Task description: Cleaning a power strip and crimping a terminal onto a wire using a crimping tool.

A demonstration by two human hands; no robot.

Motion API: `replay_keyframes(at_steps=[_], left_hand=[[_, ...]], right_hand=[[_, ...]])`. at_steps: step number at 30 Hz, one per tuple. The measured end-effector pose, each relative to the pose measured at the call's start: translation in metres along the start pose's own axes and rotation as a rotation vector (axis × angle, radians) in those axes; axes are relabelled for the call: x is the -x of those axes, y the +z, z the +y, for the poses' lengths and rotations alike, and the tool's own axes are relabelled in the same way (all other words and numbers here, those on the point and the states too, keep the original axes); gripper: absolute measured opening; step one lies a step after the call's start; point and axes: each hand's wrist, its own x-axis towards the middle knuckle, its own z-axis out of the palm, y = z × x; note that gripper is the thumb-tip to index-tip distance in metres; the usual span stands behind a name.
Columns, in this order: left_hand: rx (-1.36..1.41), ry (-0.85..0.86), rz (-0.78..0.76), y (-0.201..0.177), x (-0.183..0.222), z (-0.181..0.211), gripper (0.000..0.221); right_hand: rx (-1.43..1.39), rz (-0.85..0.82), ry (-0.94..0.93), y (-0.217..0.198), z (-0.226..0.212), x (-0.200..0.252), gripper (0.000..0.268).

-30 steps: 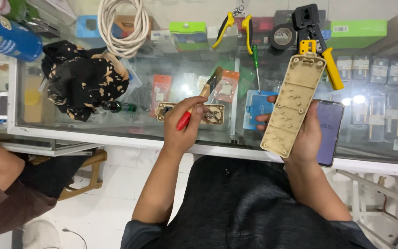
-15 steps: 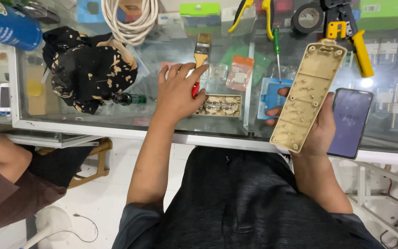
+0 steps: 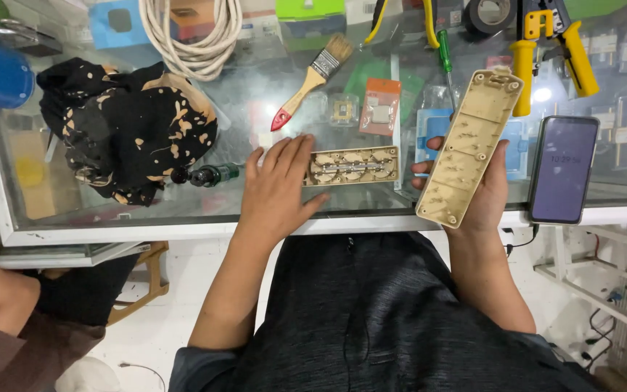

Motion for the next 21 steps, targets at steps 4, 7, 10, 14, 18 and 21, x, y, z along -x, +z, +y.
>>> replay_keyframes(at_steps=[4,7,10,14,18,21], left_hand=[[0.018,-0.036,-0.019,0.021,0.012,-0.021,0.078],[0.021,0.016,0.041,0.030,-0.005,-0.023,0.089],[0.093,-0.019,0.106,0.048,-0.024,-0.017,0.092],[0.077,-0.078,0.142,0.025,-0.015,-0.005,0.094],[0.282,-0.131,0.019,0.018,0.000,0.002,0.107],[0.372,-0.126,-0.105,0.010,0.003,0.006,0.105]], right_hand=[[-0.032,0.065,-0.041,0.009,0.004,0.003,0.071],[-0.073,0.105,-0.092,0.006,0.007,0.000,0.071],[-0.019,0.120,-0.153,0.017,0.001,0.005,0.066],[0.122,0.125,-0.173,-0.017,0.007,-0.004,0.071],[0.641,0.062,-0.312,-0.001,0.018,0.015,0.056],[0.882,-0.009,-0.430,-0.009,0.031,-0.002,0.048]])
